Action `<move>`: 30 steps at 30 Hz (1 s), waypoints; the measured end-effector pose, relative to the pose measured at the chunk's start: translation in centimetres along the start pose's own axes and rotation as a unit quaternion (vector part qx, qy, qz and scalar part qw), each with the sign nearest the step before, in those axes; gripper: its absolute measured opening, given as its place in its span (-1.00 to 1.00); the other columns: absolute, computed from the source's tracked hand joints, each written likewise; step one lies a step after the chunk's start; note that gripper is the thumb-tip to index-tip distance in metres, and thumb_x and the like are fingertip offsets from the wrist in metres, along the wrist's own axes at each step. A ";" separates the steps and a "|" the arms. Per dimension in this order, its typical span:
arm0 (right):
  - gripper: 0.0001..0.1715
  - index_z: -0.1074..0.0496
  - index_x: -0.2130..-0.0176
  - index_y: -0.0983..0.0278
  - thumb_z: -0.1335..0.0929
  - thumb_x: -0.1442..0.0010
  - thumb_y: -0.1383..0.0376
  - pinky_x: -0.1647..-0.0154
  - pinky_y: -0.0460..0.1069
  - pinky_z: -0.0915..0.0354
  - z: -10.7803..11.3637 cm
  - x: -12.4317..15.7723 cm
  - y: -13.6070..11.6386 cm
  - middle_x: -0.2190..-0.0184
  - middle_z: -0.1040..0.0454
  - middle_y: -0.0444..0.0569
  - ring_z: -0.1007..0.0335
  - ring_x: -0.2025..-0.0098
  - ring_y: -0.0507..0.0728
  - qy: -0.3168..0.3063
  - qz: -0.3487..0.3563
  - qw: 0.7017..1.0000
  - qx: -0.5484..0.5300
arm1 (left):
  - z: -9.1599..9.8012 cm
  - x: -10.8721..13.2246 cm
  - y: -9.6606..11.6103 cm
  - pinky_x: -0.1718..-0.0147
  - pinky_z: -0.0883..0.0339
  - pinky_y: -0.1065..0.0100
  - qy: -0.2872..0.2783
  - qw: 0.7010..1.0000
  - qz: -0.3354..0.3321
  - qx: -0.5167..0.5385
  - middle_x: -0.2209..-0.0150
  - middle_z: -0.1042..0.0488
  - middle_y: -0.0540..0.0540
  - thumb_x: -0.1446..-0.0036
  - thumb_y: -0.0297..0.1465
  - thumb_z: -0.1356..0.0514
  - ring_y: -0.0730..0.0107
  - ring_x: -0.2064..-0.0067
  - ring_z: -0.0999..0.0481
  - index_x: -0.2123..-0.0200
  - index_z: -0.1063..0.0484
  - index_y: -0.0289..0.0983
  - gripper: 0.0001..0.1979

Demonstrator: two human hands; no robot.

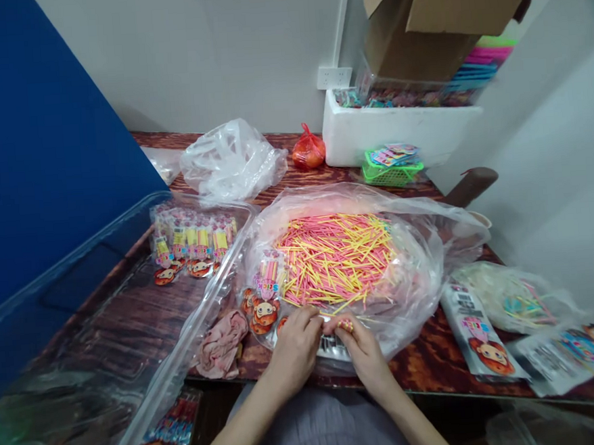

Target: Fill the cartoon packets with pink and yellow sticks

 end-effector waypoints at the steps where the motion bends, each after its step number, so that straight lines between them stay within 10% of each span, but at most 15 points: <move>1: -0.73 -0.44 0.28 0.22 -0.22 -0.33 0.19 0.10 0.01 -0.32 0.1 0.0 -0.2 0.30 -0.50 -0.03 -0.42 0.20 0.15 0.001 0.004 1.000 -0.010 | 0.0 0.0 0.0 0.05 -0.34 0.14 0.007 1.000 0.005 -0.007 0.08 -0.44 -0.21 -0.29 -0.49 0.00 0.20 0.03 -0.41 0.12 -0.42 -0.26 -0.78; 12: -0.77 -0.54 0.22 0.17 -0.28 -0.28 0.24 0.05 0.02 -0.32 1.0 -0.2 -1.4 0.22 -0.57 -0.03 -0.46 0.12 0.18 0.013 0.007 1.000 -0.023 | -0.5 -1.7 0.0 0.08 -0.19 0.11 -0.072 0.993 0.043 -0.079 0.11 -0.39 -0.14 -0.15 -0.27 -0.24 0.10 0.06 -0.32 0.07 -0.36 -0.22 -0.70; 21: -0.75 -0.54 0.17 0.17 -0.27 -0.30 0.25 0.02 0.01 -0.28 1.7 -0.3 -2.1 0.17 -0.57 -0.04 -0.44 0.08 0.18 0.013 0.001 1.000 -0.025 | -1.1 -3.8 -1.0 0.22 -0.16 0.28 -0.048 0.995 0.087 0.006 0.36 -0.42 -0.04 -0.20 -0.45 -0.18 0.28 0.25 -0.37 0.42 -0.37 -0.24 -0.87; 30: -0.76 -0.55 0.17 0.17 -0.29 -0.30 0.22 0.07 -0.03 -0.27 1.9 -0.4 -2.2 0.20 -0.57 -0.07 -0.44 0.15 0.14 0.030 -0.006 0.999 -0.035 | -0.6 -4.2 -0.6 0.25 -0.21 0.31 -0.058 0.993 0.073 -0.070 0.30 -0.44 -0.10 -0.22 -0.49 -0.13 0.25 0.22 -0.40 0.28 -0.48 -0.26 -0.88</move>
Point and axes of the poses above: each hand's wrist, its own x-axis away from the middle knuckle, its own z-axis out of the back of the hand, y = z × x, the point moved 2 cm from there along -x, towards the middle knuckle
